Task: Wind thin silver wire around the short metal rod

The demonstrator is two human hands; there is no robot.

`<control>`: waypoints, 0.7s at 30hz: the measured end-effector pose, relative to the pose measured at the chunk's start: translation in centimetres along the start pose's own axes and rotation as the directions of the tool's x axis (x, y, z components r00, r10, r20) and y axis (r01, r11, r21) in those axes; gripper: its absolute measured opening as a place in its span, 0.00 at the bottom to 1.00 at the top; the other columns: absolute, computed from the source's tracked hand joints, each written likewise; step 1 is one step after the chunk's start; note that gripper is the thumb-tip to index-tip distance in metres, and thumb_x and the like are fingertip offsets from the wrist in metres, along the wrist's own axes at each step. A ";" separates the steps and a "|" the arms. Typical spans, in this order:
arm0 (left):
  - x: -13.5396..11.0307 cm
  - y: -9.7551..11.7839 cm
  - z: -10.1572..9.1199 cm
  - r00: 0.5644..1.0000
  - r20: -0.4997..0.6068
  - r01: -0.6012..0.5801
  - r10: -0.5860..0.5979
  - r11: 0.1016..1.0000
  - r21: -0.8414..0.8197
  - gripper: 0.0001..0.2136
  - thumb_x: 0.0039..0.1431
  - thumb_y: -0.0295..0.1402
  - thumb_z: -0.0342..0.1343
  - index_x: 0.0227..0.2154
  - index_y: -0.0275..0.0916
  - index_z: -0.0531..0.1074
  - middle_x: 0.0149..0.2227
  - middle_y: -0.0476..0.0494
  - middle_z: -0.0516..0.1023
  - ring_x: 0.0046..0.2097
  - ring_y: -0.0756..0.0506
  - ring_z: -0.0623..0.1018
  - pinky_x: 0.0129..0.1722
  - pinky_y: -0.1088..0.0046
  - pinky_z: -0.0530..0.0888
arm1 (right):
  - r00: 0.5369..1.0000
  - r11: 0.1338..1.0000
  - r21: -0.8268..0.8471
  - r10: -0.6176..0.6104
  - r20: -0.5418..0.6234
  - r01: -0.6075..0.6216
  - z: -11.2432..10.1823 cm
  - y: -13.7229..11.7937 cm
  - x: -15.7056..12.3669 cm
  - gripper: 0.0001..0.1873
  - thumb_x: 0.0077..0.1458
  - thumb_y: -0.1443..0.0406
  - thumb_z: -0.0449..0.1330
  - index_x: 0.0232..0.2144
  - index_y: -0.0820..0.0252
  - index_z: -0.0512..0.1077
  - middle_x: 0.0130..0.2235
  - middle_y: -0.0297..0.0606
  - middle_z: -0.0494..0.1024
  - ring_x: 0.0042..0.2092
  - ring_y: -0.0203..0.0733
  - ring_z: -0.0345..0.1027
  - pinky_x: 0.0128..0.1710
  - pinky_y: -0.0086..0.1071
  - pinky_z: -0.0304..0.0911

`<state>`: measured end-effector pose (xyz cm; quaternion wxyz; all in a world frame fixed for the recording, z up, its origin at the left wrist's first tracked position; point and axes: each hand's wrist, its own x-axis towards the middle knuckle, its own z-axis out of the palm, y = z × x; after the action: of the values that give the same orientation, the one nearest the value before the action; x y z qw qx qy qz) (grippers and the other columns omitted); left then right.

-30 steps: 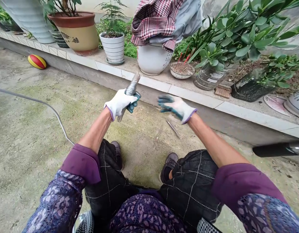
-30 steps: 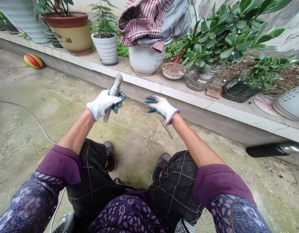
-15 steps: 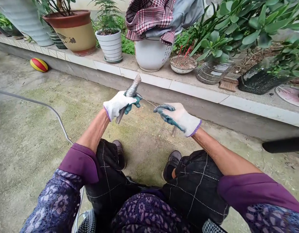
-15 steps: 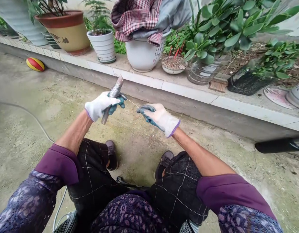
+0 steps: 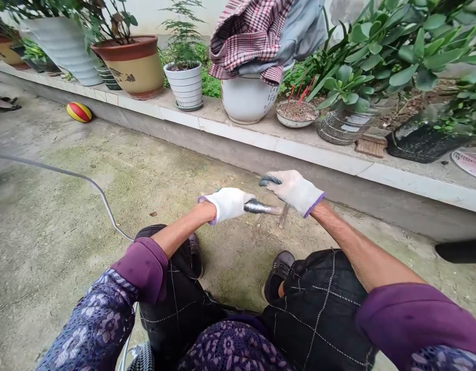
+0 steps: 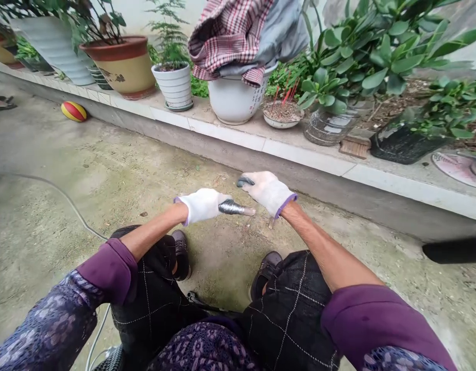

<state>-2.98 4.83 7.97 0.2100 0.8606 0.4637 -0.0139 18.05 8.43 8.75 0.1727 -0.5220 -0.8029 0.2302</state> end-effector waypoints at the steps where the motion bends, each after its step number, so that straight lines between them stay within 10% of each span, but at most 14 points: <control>1: 0.0 0.3 -0.2 0.999 -0.033 0.007 -0.008 1.000 -0.019 0.08 0.60 0.35 0.58 0.39 0.46 0.81 0.30 0.41 0.81 0.31 0.42 0.80 0.32 0.66 0.70 | 1.000 0.999 0.051 0.001 0.023 -0.003 0.5 0.7 0.2 0.09 0.55 0.67 0.60 0.33 0.53 0.81 0.33 0.34 0.81 0.34 0.41 0.71 0.34 0.31 0.61; 7: 0.4 -0.8 -3.0 0.963 -0.211 0.150 -0.169 0.983 -0.104 0.12 0.65 0.36 0.54 0.45 0.39 0.78 0.37 0.42 0.83 0.37 0.44 0.81 0.38 0.70 0.73 | 0.980 0.995 -0.083 0.069 0.187 -0.054 2.6 0.2 -1.3 0.13 0.62 0.61 0.56 0.38 0.57 0.81 0.30 0.36 0.79 0.29 0.39 0.70 0.29 0.30 0.59; 11: 1.0 -1.8 -2.5 0.944 -0.170 0.312 -0.283 0.935 0.171 0.15 0.68 0.32 0.49 0.51 0.39 0.77 0.40 0.37 0.83 0.42 0.39 0.83 0.40 0.66 0.75 | 0.971 0.955 -0.290 0.018 0.239 0.053 2.5 -2.3 -1.9 0.15 0.65 0.60 0.54 0.43 0.56 0.80 0.35 0.39 0.82 0.34 0.41 0.73 0.31 0.30 0.59; 17: 0.8 -0.2 0.4 0.967 0.227 0.015 -0.116 0.915 0.403 0.14 0.64 0.26 0.52 0.48 0.39 0.79 0.40 0.35 0.84 0.42 0.37 0.84 0.41 0.64 0.77 | 0.976 0.932 -0.362 0.057 0.210 0.024 1.1 -1.9 -1.3 0.14 0.62 0.62 0.55 0.43 0.54 0.81 0.38 0.38 0.83 0.36 0.42 0.73 0.32 0.31 0.58; 21: 0.6 1.3 0.1 0.994 0.106 -0.019 -0.002 0.980 0.197 0.13 0.65 0.33 0.53 0.48 0.43 0.79 0.38 0.41 0.84 0.38 0.41 0.83 0.38 0.68 0.75 | 0.989 0.986 -0.128 0.116 0.095 -0.103 0.1 1.1 -0.5 0.15 0.58 0.63 0.56 0.38 0.58 0.81 0.32 0.37 0.81 0.32 0.40 0.70 0.30 0.29 0.58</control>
<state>-1.59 4.64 8.21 0.1477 0.8773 0.4444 -0.1046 19.04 8.39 8.08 0.0864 -0.5625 -0.7934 0.2160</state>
